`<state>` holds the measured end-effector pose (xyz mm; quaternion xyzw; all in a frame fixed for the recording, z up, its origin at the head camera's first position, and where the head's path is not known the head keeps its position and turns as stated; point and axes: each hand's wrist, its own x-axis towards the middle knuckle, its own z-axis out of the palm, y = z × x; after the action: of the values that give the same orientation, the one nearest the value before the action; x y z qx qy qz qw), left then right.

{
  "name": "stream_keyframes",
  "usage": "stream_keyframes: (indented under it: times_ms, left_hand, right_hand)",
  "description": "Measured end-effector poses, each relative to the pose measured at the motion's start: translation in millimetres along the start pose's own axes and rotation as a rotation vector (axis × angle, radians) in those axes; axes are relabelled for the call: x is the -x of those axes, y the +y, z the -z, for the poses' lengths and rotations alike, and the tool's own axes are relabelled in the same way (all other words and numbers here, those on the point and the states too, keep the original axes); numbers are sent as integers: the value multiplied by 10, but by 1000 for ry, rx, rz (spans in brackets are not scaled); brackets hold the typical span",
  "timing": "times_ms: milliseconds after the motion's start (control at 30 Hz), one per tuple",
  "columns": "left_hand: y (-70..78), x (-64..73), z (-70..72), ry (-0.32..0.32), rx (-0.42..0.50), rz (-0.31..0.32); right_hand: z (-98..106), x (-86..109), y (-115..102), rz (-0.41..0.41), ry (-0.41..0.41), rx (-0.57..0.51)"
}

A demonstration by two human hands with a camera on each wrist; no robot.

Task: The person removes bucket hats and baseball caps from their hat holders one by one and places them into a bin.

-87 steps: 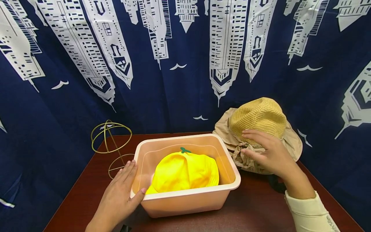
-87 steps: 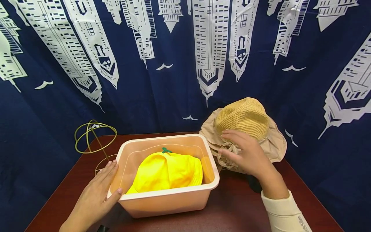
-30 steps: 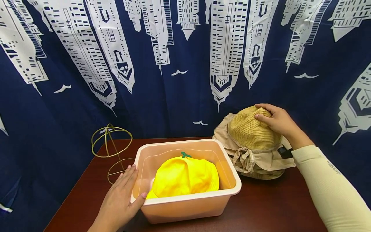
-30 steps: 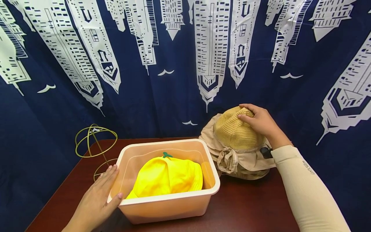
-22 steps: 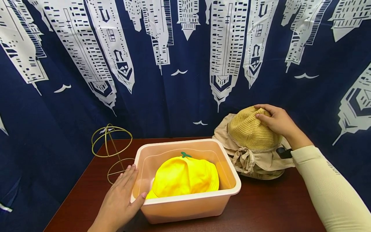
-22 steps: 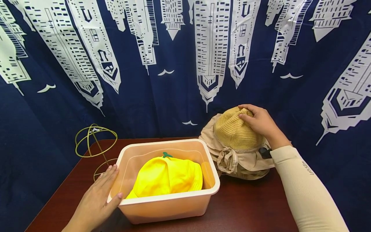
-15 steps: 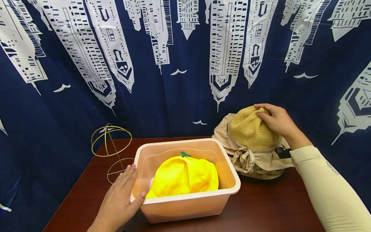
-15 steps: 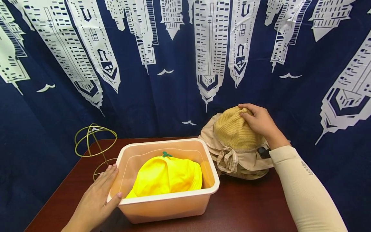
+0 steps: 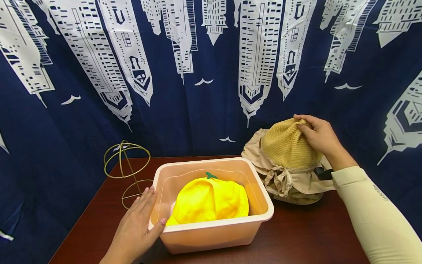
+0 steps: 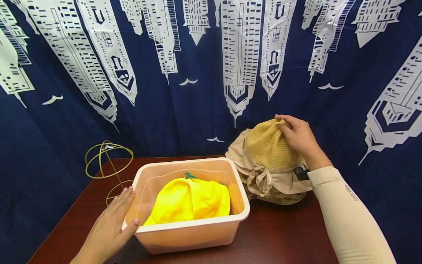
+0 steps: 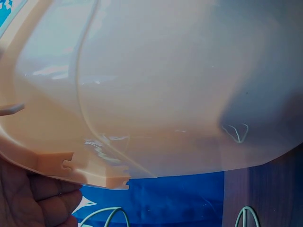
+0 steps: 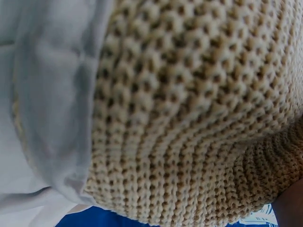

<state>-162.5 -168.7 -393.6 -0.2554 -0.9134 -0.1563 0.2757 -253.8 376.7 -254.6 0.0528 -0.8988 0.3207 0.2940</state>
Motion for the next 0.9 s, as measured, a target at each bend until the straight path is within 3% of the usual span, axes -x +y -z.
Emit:
stream_keyframes:
  times_ms: [633, 900]
  left_hand:
    - [16, -12, 19, -26, 6, 10]
    - [2, -21, 13, -3, 1, -7]
  right_hand:
    - [231, -111, -263, 13, 166, -33]
    - [297, -205, -537, 101, 234, -44]
